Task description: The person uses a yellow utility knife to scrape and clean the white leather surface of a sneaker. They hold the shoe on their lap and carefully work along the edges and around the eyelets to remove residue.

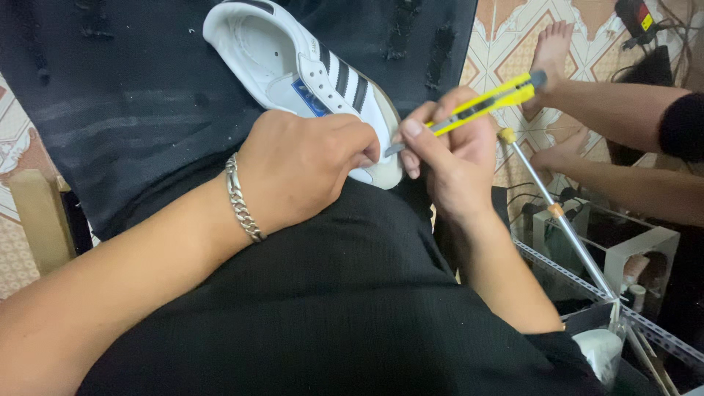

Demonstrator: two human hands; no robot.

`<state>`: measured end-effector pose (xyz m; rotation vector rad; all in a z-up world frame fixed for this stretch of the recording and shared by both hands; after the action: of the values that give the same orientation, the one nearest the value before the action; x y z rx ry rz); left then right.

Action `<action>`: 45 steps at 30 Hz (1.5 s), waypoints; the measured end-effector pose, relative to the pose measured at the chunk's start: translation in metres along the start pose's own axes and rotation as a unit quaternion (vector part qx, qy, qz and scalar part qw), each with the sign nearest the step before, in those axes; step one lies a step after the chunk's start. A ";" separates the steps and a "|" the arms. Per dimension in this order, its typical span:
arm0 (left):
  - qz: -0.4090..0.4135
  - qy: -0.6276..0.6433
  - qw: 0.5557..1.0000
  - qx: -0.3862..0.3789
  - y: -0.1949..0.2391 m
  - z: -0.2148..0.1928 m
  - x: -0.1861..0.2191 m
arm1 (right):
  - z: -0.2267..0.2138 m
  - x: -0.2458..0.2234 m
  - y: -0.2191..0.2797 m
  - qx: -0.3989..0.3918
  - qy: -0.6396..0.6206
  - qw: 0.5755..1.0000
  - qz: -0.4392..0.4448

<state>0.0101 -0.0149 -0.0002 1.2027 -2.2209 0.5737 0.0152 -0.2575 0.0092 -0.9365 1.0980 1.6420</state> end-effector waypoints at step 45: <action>0.005 0.007 1.000 -0.002 -0.003 -0.001 0.000 | -0.003 -0.025 -0.013 -0.106 0.078 0.991 0.021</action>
<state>0.0129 -0.0163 0.0009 1.1831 -2.2156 0.5788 0.0348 -0.2647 0.0285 -1.2034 1.0677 1.7696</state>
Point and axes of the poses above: each hand's wrist, its own y-axis away from the middle knuckle, its own z-axis out of the palm, x = y × z, the point moved 2 cm from there along -y, towards the middle knuckle, and after that the axes turned 3 degrees about -y, right-handed, at the moved point
